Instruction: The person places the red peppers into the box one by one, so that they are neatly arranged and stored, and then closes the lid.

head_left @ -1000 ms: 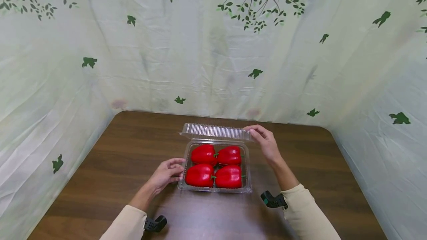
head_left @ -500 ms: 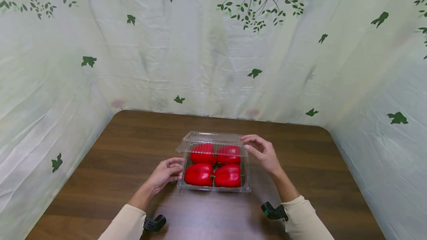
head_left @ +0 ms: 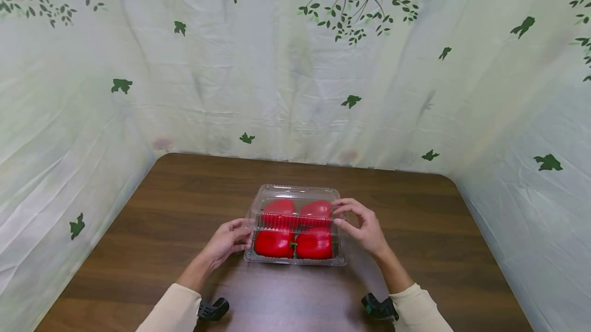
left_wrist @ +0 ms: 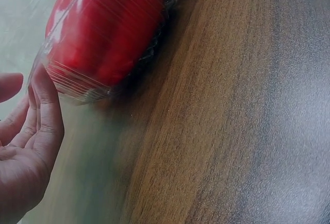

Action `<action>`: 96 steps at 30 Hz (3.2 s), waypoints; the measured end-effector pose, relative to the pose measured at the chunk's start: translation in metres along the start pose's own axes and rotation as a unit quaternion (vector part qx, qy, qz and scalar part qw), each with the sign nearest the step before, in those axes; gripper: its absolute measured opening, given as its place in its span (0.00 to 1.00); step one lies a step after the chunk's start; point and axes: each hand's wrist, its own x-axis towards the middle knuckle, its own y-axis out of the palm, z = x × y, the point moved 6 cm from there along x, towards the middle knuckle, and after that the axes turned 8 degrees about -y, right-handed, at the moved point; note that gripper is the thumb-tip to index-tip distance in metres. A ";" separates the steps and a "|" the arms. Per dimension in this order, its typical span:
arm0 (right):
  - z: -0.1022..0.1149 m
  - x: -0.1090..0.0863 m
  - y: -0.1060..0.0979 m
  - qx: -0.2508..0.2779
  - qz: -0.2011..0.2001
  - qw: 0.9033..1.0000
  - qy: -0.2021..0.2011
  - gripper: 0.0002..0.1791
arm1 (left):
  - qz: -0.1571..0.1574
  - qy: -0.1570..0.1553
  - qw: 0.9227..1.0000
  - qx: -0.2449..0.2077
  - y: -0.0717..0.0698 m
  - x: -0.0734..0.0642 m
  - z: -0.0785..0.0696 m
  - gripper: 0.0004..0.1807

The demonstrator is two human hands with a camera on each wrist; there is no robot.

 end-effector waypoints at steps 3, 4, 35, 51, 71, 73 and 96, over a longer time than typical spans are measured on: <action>0.008 -0.001 0.002 -0.010 0.003 1.000 -0.015 0.12 | -0.003 0.000 1.000 -0.002 0.000 0.000 -0.001 0.25; 0.012 -0.001 0.003 -0.011 0.003 1.000 -0.019 0.12 | -0.003 0.001 1.000 -0.002 0.000 -0.001 -0.001 0.25; 0.021 -0.022 0.021 -0.106 0.018 0.994 -0.006 0.11 | -0.013 -0.004 1.000 -0.015 -0.001 0.001 0.000 0.23; 0.018 -0.025 0.023 -0.099 0.016 0.995 0.003 0.11 | 0.026 0.017 0.999 -0.013 0.000 0.002 0.001 0.26; 0.015 -0.027 0.022 -0.098 0.018 0.995 0.024 0.11 | 0.025 0.018 1.000 0.003 0.000 0.000 0.001 0.26; 0.016 -0.027 0.023 -0.101 0.018 0.994 0.022 0.11 | 0.023 0.019 1.000 0.005 0.000 0.001 0.001 0.26; 0.019 -0.028 0.019 -0.090 -0.016 0.996 0.017 0.13 | 0.004 0.017 1.000 0.011 -0.001 0.002 0.002 0.24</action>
